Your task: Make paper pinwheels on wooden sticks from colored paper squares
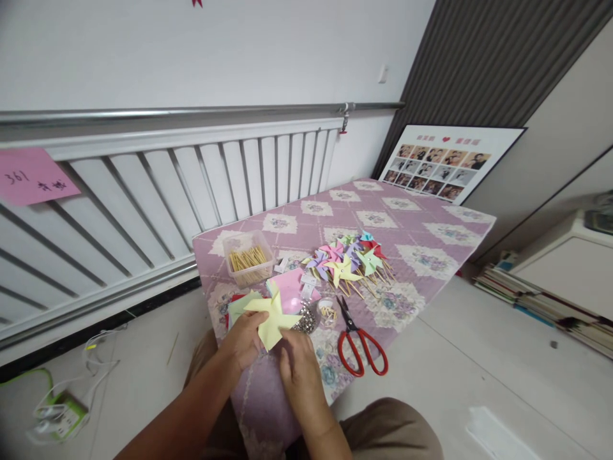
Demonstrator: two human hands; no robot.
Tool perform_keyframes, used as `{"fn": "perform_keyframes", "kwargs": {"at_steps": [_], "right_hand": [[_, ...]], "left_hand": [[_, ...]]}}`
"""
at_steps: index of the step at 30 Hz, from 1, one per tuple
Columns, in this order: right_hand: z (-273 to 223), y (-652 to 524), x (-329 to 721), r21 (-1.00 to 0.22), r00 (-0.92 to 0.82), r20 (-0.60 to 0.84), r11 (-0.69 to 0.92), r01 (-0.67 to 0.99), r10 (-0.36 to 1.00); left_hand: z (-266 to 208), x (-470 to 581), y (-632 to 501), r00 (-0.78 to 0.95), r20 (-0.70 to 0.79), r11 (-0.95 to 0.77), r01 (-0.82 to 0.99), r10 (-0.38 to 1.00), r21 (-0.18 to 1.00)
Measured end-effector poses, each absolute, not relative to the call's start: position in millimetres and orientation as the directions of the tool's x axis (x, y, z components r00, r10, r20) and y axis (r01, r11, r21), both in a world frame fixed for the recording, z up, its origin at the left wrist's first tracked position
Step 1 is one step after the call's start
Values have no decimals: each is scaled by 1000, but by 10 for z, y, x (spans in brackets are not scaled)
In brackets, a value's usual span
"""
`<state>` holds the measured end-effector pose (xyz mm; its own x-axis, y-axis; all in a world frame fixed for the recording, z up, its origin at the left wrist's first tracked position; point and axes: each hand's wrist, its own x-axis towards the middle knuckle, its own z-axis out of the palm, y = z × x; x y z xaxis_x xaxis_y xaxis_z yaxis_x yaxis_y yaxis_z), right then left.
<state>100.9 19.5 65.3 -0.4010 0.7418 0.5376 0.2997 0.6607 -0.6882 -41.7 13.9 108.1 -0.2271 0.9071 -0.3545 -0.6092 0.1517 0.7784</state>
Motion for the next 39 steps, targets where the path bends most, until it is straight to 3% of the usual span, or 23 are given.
{"fn": "perform_keyframes", "kwargs": {"at_steps": [5,11,26,39], "right_hand": [[713,225,988,-637,-458,528,690,343,715],[799,251,1004,-688,-437,510,656,310,741],[1030,177,897,-947,-249,237,281,158,939],[985,224,871,-921,-212,259,307,239,942]], "left_hand": [[1069,-375,120,-184,-333,148,-631,925,761],[1090,-345,87,-188,-340,150,-637,922,757],[1123,-215,47,-248,-338,112,-634,908,765],[1186,-164,-12,-247,-328,83,-672,912,735]]}}
